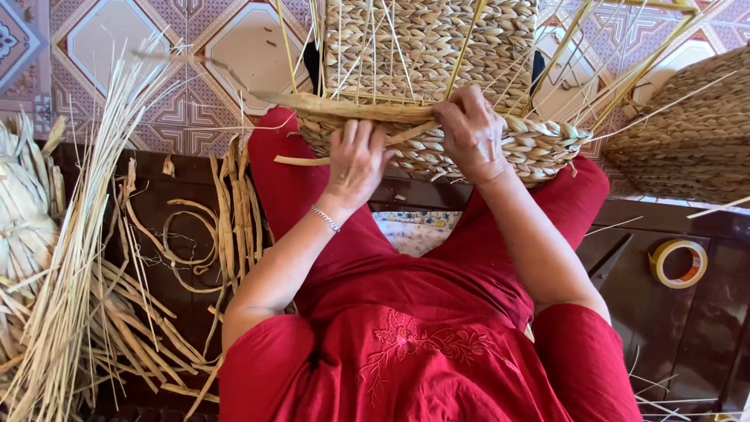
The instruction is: The person weaves dried fibers around a basket frame by hand and trims excess fiber strands using scissors.
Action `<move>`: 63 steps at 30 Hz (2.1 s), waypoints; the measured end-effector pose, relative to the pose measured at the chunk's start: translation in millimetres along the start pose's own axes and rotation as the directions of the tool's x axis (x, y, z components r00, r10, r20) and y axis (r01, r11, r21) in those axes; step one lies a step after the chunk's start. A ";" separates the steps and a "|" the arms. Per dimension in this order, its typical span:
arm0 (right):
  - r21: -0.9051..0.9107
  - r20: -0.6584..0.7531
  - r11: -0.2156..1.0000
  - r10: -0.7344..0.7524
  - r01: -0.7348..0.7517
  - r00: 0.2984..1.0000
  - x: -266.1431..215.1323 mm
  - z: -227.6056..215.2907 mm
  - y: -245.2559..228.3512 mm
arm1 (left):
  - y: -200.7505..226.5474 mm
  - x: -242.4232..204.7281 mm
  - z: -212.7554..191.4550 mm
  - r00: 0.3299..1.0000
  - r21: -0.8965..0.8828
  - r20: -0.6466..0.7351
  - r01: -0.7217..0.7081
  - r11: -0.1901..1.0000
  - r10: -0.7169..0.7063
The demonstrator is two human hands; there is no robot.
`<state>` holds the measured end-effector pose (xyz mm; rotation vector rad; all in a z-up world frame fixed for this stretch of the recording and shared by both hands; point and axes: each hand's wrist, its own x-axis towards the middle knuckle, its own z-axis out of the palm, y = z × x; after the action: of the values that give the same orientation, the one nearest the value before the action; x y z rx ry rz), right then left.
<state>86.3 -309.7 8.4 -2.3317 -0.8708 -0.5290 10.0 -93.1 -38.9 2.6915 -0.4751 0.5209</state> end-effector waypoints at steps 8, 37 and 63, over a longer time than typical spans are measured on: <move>0.006 0.111 0.998 -0.067 0.067 0.992 3.7 -7.0 -3.0 | 2.0 8.4 -37.7 0.988 0.211 -0.076 -0.112 0.971 0.131; 0.191 -0.016 0.975 0.119 -0.114 0.993 4.1 9.6 -11.1 | 26.2 13.1 11.1 0.902 -0.884 0.249 0.360 0.297 -0.352; -0.072 0.010 0.997 -0.023 0.024 1.000 3.9 42.2 -13.6 | -60.3 -15.9 -0.4 0.997 0.112 0.019 -0.074 0.991 0.072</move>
<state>86.3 -272.4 -15.8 -2.3932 -0.8982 -0.5689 19.2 -35.9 -61.8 2.7956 -0.5663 0.5649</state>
